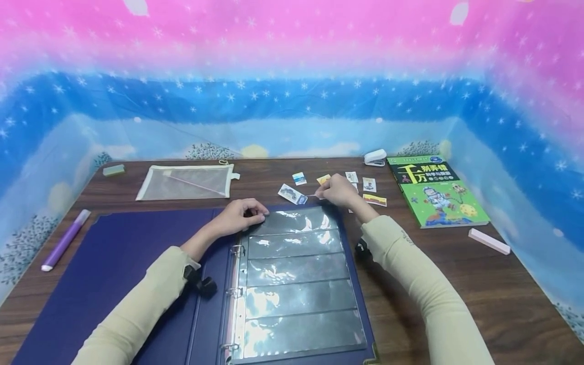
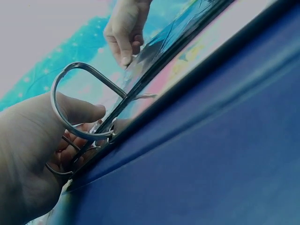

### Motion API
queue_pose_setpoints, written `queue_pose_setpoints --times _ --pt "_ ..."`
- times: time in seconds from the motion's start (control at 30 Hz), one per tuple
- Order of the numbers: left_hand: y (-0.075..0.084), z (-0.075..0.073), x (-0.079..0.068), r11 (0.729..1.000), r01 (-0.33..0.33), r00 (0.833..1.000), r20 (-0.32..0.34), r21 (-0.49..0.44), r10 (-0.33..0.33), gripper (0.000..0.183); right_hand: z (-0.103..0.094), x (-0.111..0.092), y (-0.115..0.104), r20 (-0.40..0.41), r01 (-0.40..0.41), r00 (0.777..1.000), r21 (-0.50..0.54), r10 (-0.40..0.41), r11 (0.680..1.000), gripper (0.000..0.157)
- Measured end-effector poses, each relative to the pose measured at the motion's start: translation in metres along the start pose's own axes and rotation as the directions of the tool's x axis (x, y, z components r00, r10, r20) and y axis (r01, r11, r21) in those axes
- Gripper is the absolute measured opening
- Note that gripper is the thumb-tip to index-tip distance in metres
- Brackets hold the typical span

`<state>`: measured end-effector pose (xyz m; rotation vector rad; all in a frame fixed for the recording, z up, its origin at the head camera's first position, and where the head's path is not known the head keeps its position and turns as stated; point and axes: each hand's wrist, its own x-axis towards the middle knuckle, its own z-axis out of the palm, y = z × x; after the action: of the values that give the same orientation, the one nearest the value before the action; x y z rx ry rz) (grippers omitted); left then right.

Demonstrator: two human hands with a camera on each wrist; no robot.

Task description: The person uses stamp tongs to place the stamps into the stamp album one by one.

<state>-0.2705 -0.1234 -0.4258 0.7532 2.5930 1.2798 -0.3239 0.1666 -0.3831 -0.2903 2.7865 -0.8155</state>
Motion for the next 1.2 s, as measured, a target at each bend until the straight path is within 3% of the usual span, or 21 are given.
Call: queue_pose_setpoints --times 0.17,0.3,0.47,0.73,0.87,1.07,1.2 --pt "0.002 0.000 0.001 1.000 0.000 1.000 -0.013 0.014 0.001 0.015 -0.008 -0.001 -0.012 -0.027 0.028 0.999 0.010 -0.028 1.000 0.024" --pt "0.007 -0.001 0.003 0.999 0.009 0.999 -0.037 0.042 -0.008 0.014 -0.012 -0.002 -0.025 0.003 0.075 0.997 0.015 -0.075 0.997 0.023" --pt "0.013 -0.002 0.003 0.996 -0.014 0.997 -0.073 0.091 0.021 0.012 -0.008 -0.003 -0.034 0.035 0.171 0.985 -0.074 -0.169 0.982 0.020" --pt "0.020 -0.001 0.001 0.982 -0.025 0.995 -0.089 0.185 0.042 0.011 -0.012 -0.005 -0.033 0.095 0.303 0.952 -0.196 -0.289 0.933 0.016" --pt "0.022 -0.001 0.001 0.965 0.010 0.996 -0.088 0.262 0.014 0.012 -0.015 -0.003 -0.035 0.132 0.337 0.941 -0.266 -0.312 0.903 0.014" --pt "0.023 0.002 0.002 0.963 0.063 0.996 -0.080 0.263 -0.043 0.015 -0.019 0.000 -0.040 0.177 0.384 0.923 -0.358 -0.342 0.851 0.013" --pt "0.024 0.003 0.001 0.955 0.083 0.995 -0.076 0.285 -0.064 0.015 -0.019 0.004 -0.040 0.182 0.428 0.904 -0.361 -0.388 0.828 0.012"
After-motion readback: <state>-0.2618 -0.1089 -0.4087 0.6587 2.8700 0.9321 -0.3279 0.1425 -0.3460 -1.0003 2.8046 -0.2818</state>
